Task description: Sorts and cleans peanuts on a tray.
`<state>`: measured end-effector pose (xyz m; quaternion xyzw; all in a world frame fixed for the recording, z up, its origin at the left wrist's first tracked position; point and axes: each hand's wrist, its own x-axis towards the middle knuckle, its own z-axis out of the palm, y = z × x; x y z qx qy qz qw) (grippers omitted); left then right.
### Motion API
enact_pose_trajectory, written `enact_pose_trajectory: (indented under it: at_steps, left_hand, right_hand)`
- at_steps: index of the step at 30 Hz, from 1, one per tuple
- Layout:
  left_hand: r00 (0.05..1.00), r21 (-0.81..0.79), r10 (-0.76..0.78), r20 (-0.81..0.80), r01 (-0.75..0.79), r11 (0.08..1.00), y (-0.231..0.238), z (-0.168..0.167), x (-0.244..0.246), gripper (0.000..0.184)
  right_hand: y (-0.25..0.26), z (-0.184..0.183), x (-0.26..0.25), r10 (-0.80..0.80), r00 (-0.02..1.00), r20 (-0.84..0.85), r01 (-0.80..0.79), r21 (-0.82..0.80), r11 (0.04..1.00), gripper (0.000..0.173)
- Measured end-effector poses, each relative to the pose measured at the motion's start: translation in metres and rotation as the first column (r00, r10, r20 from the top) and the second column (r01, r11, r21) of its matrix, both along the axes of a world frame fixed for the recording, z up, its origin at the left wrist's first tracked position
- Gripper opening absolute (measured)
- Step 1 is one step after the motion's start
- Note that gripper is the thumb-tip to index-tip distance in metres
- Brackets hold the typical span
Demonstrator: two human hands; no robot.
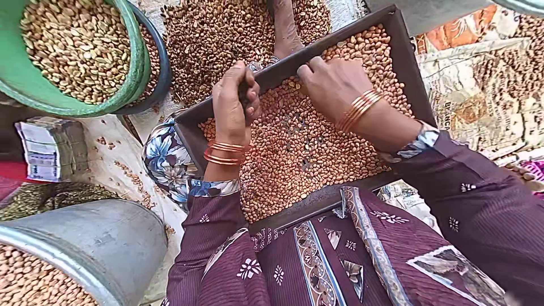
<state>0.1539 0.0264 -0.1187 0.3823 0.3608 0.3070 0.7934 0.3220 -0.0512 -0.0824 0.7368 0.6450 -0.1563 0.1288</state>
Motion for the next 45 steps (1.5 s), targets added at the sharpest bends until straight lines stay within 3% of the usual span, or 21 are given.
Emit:
enact_pose_trajectory:
  at_steps: [2,4,6,7,9,11,13,15,16,18,19,20,23,25,26,28,30,31,36,41,45]
  left_hand:
    - [0.994,0.003,0.096,0.042,-0.097,0.995,0.005,0.004,-0.009,0.047]
    - [0.986,0.012,0.152,0.065,-0.153,0.988,0.01,0.007,-0.018,0.045]
    - [0.979,0.047,0.19,0.067,-0.194,0.98,0.013,0.012,-0.03,0.041]
    - [0.98,0.093,0.192,0.059,-0.197,0.976,0.013,0.015,-0.038,0.038]
    - [0.987,0.216,0.162,-0.007,-0.157,0.964,0.013,0.02,-0.057,0.034]
    - [0.986,0.322,0.132,-0.103,-0.092,0.942,0.011,0.021,-0.075,0.033]
    - [0.977,0.394,0.098,-0.191,-0.015,0.919,0.007,0.018,-0.085,0.034]
    - [0.958,0.448,0.041,-0.284,0.095,0.889,-0.001,0.011,-0.087,0.031]
    - [0.941,0.47,0.003,-0.339,0.166,0.867,-0.007,0.009,-0.085,0.03]
    - [0.885,0.535,-0.067,-0.46,0.337,0.775,-0.019,0.004,-0.079,0.028]
    - [0.849,0.566,-0.099,-0.519,0.428,0.704,-0.024,0.002,-0.075,0.027]
    - [0.803,0.591,-0.123,-0.584,0.524,0.613,-0.029,0.001,-0.071,0.026]
    - [0.6,0.551,-0.107,-0.793,0.781,0.295,-0.036,-0.002,-0.051,0.022]
    - [0.433,0.42,-0.048,-0.9,0.892,0.169,-0.04,-0.005,-0.038,0.023]
    - [0.368,0.361,-0.021,-0.93,0.921,0.146,-0.042,-0.006,-0.034,0.024]
    - [0.285,0.284,0.017,-0.958,0.948,0.146,-0.046,-0.004,-0.027,0.024]
    - [0.241,0.246,0.047,-0.969,0.955,0.168,-0.051,-0.001,-0.022,0.026]
    - [0.223,0.23,0.063,-0.973,0.957,0.178,-0.054,-0.001,-0.02,0.027]
    - [0.239,0.269,0.154,-0.959,0.939,0.214,-0.068,-0.008,-0.016,0.026]
    - [0.277,0.303,0.14,-0.951,0.927,0.223,-0.071,-0.01,-0.024,0.025]
    - [0.247,0.273,0.144,-0.958,0.941,0.202,-0.068,-0.012,-0.024,0.026]
  right_hand:
    - [0.005,-0.018,-0.022,0.015,0.998,-0.061,-0.024,-0.161,0.987,0.038]
    - [0.005,-0.029,-0.03,0.181,0.912,-0.368,-0.21,-0.039,0.977,0.05]
    - [0.007,-0.028,-0.029,0.296,0.764,-0.574,-0.265,0.14,0.954,0.05]
    - [0.007,-0.021,-0.025,0.302,0.765,-0.569,-0.232,0.194,0.953,0.045]
    - [0.004,0.0,-0.009,0.193,0.907,-0.374,-0.136,0.173,0.975,0.029]
    - [-0.003,0.01,0.002,-0.018,0.992,-0.128,0.016,-0.019,1.0,0.024]
    - [-0.014,0.003,0.001,-0.134,0.991,-0.001,0.13,-0.242,0.962,0.028]
    - [-0.032,-0.008,-0.009,-0.025,0.982,-0.186,-0.037,-0.321,0.946,0.024]
    - [-0.041,-0.013,-0.011,0.079,0.922,-0.379,-0.183,-0.248,0.951,0.025]
    - [-0.052,-0.02,-0.013,0.285,0.678,-0.677,-0.325,0.071,0.943,0.025]
    - [-0.054,-0.018,-0.013,0.33,0.629,-0.704,-0.293,0.178,0.939,0.024]
    - [-0.056,-0.011,-0.01,0.33,0.68,-0.655,-0.242,0.225,0.944,0.023]
    - [-0.061,0.011,-0.001,0.054,0.954,-0.296,-0.067,-0.033,0.997,0.019]
    - [-0.065,0.01,-0.009,-0.058,0.991,-0.118,0.015,-0.338,0.941,0.024]
    - [-0.07,0.008,-0.016,-0.048,0.989,-0.141,-0.019,-0.438,0.899,0.024]
    - [-0.087,-0.001,-0.026,0.083,0.887,-0.454,-0.289,-0.406,0.867,0.019]
    - [-0.097,-0.012,-0.03,0.213,0.592,-0.777,-0.471,-0.119,0.874,0.02]
    - [-0.094,-0.011,-0.03,0.263,0.525,-0.81,-0.476,-0.023,0.879,0.022]
    - [-0.045,0.009,0.01,0.246,0.865,-0.438,-0.266,0.017,0.964,0.018]
    - [-0.008,-0.009,0.033,0.177,0.947,-0.266,-0.138,0.16,0.977,0.018]
    - [0.0,-0.032,0.024,0.195,0.963,-0.189,-0.154,0.212,0.965,0.02]
